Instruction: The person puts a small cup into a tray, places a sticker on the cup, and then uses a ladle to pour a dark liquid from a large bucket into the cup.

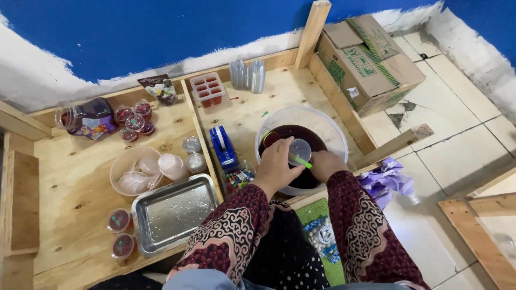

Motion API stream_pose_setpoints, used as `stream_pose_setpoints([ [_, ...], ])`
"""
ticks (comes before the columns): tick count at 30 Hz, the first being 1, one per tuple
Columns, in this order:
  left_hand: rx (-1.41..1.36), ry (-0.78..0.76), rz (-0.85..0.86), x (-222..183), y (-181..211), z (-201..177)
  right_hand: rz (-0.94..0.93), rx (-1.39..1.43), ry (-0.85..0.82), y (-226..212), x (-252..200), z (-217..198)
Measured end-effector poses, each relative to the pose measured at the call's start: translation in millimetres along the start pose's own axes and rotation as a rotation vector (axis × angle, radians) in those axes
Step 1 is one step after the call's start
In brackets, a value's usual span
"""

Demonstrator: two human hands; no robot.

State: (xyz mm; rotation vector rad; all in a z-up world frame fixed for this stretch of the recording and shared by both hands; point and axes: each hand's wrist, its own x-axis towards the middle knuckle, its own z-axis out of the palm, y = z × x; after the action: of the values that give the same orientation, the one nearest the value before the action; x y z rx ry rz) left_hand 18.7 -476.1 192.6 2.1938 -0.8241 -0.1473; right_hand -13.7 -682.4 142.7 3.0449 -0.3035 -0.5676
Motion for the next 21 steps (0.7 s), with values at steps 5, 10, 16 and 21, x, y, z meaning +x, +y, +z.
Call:
stream_pose_setpoints([
  [5,0.279,-0.045,0.035,-1,-18,27,-0.034,-0.144,-0.089,4,7,21],
  [10,0.317,-0.004,0.044,0,-19,29,-0.039,-0.249,-0.165,1,5,19],
  [16,0.307,-0.019,0.025,-5,-11,22,-0.025,-0.001,-0.029,-12,-28,-23],
  [21,0.313,-0.050,0.007,-2,-12,22,-0.008,0.335,0.313,9,-20,2],
])
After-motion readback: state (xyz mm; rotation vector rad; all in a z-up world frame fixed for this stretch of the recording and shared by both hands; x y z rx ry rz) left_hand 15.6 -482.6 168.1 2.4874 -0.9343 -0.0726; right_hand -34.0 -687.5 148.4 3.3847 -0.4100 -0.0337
